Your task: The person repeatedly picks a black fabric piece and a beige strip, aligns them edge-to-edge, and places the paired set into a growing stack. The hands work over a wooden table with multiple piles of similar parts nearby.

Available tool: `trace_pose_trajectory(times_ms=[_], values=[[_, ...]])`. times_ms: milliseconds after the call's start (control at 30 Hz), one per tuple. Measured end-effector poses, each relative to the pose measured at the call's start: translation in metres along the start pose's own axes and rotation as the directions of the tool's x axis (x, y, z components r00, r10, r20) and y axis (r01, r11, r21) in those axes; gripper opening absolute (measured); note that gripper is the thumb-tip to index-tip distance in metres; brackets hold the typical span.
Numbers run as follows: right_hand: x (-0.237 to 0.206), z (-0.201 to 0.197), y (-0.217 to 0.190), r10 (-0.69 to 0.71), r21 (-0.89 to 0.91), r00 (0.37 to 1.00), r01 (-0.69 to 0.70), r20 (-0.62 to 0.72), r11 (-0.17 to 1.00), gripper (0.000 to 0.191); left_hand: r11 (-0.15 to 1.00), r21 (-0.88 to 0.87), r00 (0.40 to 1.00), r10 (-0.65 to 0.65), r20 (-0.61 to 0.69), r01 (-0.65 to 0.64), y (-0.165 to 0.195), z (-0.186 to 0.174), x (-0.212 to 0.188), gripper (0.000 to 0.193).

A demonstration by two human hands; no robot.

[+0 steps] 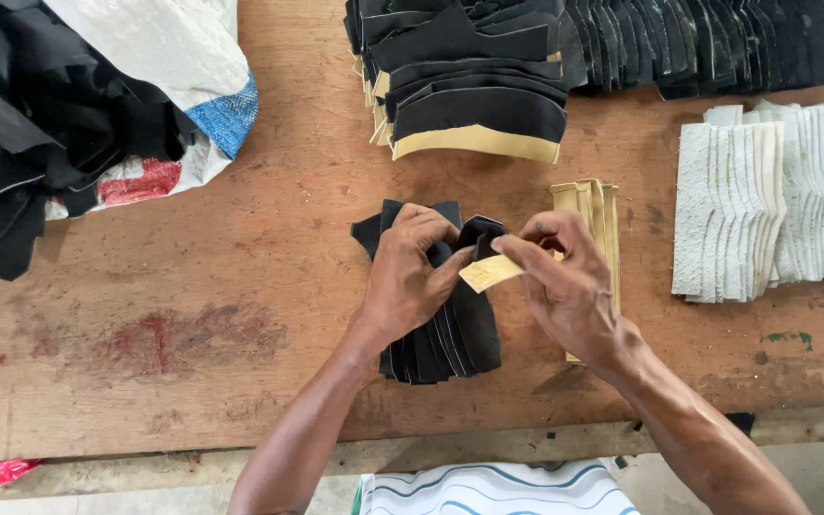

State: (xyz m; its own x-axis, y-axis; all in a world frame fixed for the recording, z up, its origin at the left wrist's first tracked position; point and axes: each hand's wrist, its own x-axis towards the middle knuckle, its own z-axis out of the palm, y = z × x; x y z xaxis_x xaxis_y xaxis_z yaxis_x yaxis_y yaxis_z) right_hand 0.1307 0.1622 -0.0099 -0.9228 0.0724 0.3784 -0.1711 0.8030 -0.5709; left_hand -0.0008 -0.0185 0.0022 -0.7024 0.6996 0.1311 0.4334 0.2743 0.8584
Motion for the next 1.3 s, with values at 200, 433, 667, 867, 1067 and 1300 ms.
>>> trace_pose_trajectory(times_ms=[200,433,667,867,1067,1300], values=[[0.003,0.006,0.005,-0.136,-0.089,0.986,0.144,0.098,0.986,0.047,0.999,0.046,0.997,0.027,-0.077,-0.023,-0.006,0.009,-0.004,0.014],[0.013,-0.009,0.001,-0.047,-0.096,0.984,0.065,0.175,0.993,0.023,0.926,0.346,0.962,0.219,-0.161,-0.153,-0.008,0.021,-0.010,0.043],[0.003,-0.044,-0.014,-0.029,0.016,0.917,0.025,0.397,1.000,0.029,0.921,0.384,0.993,0.091,-0.076,-0.055,-0.016,0.024,-0.009,0.067],[0.013,-0.028,-0.003,0.060,-0.141,0.948,-0.016,0.314,0.990,0.070,0.958,0.280,0.991,0.095,-0.096,-0.065,-0.013,0.019,-0.011,0.062],[0.039,-0.004,0.012,0.037,-0.024,0.969,-0.032,0.246,0.999,0.053,0.922,0.369,0.991,0.134,-0.022,-0.116,-0.008,0.015,-0.010,0.037],[0.052,-0.004,0.005,-0.017,-0.186,0.932,0.090,0.362,0.978,0.030,0.925,0.369,0.993,0.113,-0.035,-0.093,-0.006,0.014,-0.010,0.034]])
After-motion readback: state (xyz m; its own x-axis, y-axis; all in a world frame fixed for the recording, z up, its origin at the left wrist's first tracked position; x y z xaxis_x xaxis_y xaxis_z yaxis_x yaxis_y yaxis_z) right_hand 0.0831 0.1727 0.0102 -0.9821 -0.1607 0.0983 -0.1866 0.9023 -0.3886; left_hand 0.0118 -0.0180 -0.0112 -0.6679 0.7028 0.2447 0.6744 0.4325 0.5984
